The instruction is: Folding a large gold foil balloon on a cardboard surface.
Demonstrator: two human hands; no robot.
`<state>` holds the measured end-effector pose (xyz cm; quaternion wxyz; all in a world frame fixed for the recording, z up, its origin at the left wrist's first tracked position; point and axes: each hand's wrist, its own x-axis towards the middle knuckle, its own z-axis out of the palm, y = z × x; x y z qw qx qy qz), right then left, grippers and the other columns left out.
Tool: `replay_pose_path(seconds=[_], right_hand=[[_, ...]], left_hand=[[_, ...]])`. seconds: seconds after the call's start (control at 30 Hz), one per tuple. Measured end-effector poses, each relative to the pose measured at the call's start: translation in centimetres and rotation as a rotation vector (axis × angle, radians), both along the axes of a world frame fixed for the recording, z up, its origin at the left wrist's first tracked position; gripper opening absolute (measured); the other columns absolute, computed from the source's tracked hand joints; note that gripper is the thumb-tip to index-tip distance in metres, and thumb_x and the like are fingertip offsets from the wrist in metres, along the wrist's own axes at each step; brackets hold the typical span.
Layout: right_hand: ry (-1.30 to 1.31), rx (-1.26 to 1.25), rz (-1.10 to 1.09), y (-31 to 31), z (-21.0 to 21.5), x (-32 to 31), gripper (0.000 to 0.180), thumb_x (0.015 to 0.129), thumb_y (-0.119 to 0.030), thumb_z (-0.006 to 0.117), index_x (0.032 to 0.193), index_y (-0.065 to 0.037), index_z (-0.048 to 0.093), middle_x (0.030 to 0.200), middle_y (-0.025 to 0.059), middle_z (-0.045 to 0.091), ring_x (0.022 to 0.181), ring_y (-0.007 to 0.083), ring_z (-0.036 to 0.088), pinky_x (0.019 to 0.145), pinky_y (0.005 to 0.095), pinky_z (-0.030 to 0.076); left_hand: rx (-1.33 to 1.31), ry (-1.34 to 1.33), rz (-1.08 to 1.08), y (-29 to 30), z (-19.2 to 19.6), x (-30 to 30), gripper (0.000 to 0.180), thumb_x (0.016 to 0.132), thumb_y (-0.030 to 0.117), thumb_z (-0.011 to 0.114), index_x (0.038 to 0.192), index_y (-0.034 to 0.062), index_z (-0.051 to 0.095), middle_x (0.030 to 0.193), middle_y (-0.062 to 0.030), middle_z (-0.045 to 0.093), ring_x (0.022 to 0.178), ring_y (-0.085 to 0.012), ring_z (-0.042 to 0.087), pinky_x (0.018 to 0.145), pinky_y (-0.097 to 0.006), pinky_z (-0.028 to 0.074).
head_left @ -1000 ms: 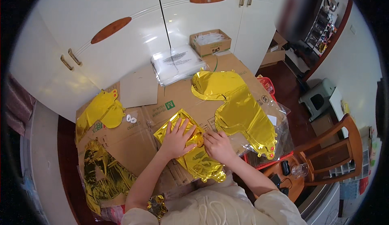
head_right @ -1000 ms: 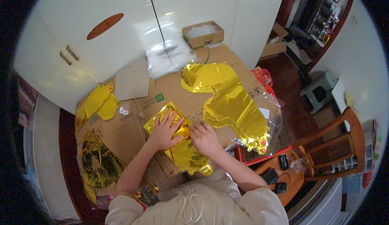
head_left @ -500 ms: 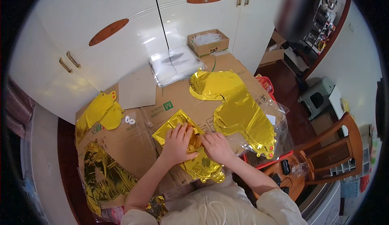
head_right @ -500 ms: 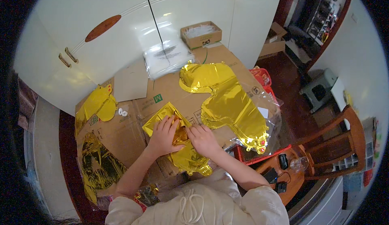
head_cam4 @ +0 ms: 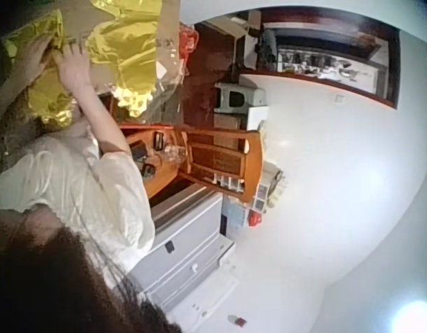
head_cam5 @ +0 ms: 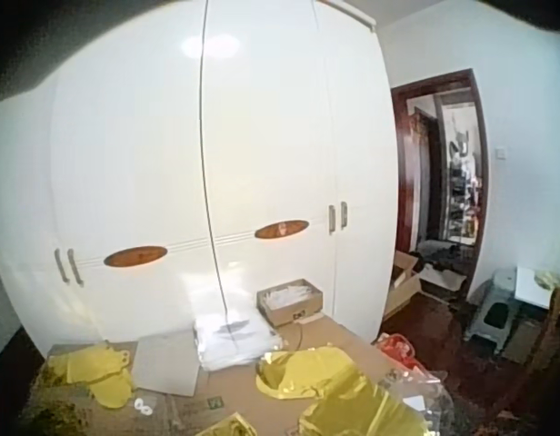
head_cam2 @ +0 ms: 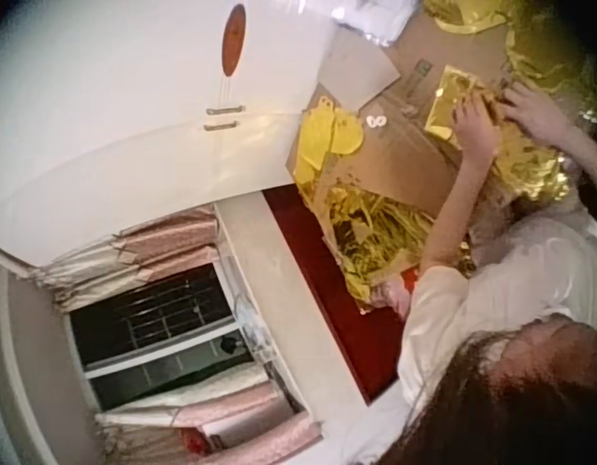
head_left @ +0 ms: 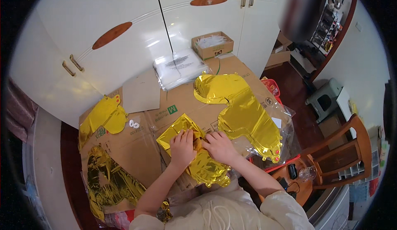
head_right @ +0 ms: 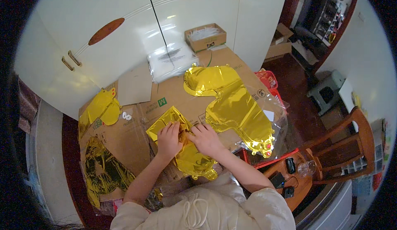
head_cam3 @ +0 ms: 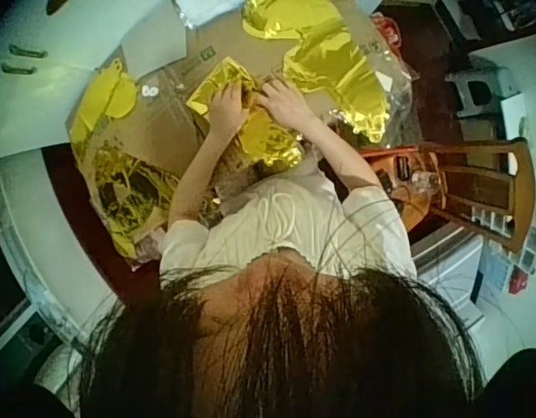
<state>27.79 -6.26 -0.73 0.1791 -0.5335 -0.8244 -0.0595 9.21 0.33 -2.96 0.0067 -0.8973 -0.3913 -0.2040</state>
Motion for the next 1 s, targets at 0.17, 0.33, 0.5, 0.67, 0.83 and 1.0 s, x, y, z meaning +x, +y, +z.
replay_pose_path(seconds=[0.17,0.33,0.5,0.67,0.83,1.0], right_hand=[[0.089,0.01,-0.065,0.0,-0.1,-0.1,0.033,0.078,-0.017,0.061,0.109,-0.008,0.058,0.096,0.0055,0.056,0.096,0.0231,0.054,0.088,0.0375,0.042],[0.131,0.109,-0.145,1.4,0.5,-1.3,0.033,0.076,-0.017,0.063,0.107,-0.006,0.059,0.099,0.0071,0.058,0.098,0.0224,0.055,0.088,0.035,0.043],[0.11,0.227,-0.181,3.0,-1.8,-1.8,0.026,0.076,-0.014,0.06,0.1,-0.004,0.064,0.105,0.0067,0.061,0.103,0.0207,0.057,0.087,0.0338,0.044],[0.164,0.229,-0.105,3.3,-2.4,-2.1,0.022,0.075,-0.012,0.062,0.096,-0.005,0.066,0.102,0.0051,0.065,0.105,0.0207,0.06,0.089,0.0348,0.045],[0.206,0.256,-0.034,3.5,-2.6,-1.9,0.016,0.075,-0.012,0.061,0.088,-0.006,0.067,0.095,0.0047,0.067,0.1,0.0199,0.062,0.088,0.0341,0.045],[0.184,0.22,0.001,3.5,-2.7,-1.7,0.015,0.074,-0.013,0.063,0.087,-0.006,0.067,0.095,0.005,0.068,0.097,0.0203,0.063,0.09,0.0349,0.046]], left_hand=[[-0.049,-0.103,0.037,0.8,-0.8,-0.3,0.049,0.074,0.016,0.069,0.121,0.0052,0.06,0.118,-0.011,0.066,0.116,-0.0246,0.058,0.093,-0.042,0.04],[-0.283,-0.248,0.076,1.3,0.4,-0.7,0.035,0.085,0.016,0.061,0.118,0.0036,0.062,0.114,-0.0144,0.067,0.11,-0.0281,0.061,0.089,-0.043,0.042],[-0.397,-0.322,0.081,1.3,2.1,-0.6,0.027,0.094,0.017,0.053,0.113,0.0015,0.063,0.107,-0.0164,0.068,0.1,-0.0316,0.064,0.084,-0.043,0.044],[-0.443,-0.29,0.109,1.3,2.4,-0.8,0.025,0.095,0.016,0.052,0.112,0.0004,0.062,0.103,-0.0176,0.068,0.096,-0.0322,0.064,0.08,-0.043,0.045],[-0.45,-0.316,0.117,1.3,2.1,-0.7,0.024,0.095,0.015,0.053,0.11,0.0002,0.062,0.102,-0.0177,0.068,0.096,-0.0326,0.064,0.08,-0.043,0.045],[-0.352,-0.345,0.057,1.4,1.3,-0.7,0.026,0.094,0.017,0.055,0.115,0.0037,0.063,0.108,-0.0139,0.068,0.101,-0.0285,0.064,0.084,-0.042,0.045]])
